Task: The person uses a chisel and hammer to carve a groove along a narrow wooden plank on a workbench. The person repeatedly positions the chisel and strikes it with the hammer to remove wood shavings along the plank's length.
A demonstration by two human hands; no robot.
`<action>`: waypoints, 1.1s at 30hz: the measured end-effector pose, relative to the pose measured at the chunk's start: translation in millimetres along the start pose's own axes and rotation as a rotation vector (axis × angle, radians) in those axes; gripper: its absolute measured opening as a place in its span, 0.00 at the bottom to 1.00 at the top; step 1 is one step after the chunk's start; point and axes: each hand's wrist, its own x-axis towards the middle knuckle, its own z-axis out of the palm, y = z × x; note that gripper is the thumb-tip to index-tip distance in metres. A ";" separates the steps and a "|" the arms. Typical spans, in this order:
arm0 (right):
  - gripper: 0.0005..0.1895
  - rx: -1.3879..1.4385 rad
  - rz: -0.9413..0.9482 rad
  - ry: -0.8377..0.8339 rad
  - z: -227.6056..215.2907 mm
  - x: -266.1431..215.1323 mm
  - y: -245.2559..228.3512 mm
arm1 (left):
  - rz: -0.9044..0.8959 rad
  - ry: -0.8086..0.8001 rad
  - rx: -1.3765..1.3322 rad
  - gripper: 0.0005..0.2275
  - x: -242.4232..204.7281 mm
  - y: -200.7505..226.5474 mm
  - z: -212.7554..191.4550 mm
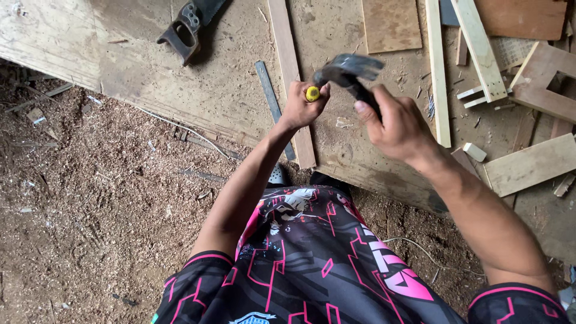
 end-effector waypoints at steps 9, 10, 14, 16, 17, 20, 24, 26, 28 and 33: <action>0.21 -0.007 -0.157 0.166 -33.6 5.6 -11.7 | -0.050 -0.032 0.103 0.18 0.8 8.4 1.7; 0.20 0.017 -0.151 0.212 -32.8 6.9 -13.5 | -0.026 -0.038 0.130 0.17 2.5 8.5 1.5; 0.18 -0.159 -0.414 0.340 -8.5 6.6 -25.1 | -0.035 -0.067 0.138 0.14 1.6 9.8 1.3; 0.18 -0.152 -0.031 -0.033 -8.6 1.3 -27.6 | -0.026 -0.114 0.024 0.08 -0.2 11.4 0.1; 0.18 -0.149 0.156 -0.219 -12.8 -1.6 -26.9 | -0.029 -0.104 0.007 0.08 -0.3 11.5 0.5; 0.16 -0.135 -0.142 0.062 -30.8 -11.6 -23.0 | -0.061 -0.071 0.039 0.12 -1.8 10.6 1.4; 0.15 0.053 -0.210 0.347 -38.0 -8.5 -16.8 | -0.036 -0.028 0.139 0.16 -2.1 6.5 2.9; 0.16 0.143 -0.224 0.499 -15.1 0.8 -21.4 | -0.007 -0.017 0.113 0.15 -3.8 5.3 -3.8; 0.17 0.035 0.070 0.082 -2.0 -1.5 -25.9 | -0.017 -0.015 0.057 0.16 -5.6 5.6 -1.9; 0.19 -0.050 -0.060 0.144 -22.0 -8.2 -28.4 | -0.096 -0.030 0.064 0.15 -1.5 7.3 -6.8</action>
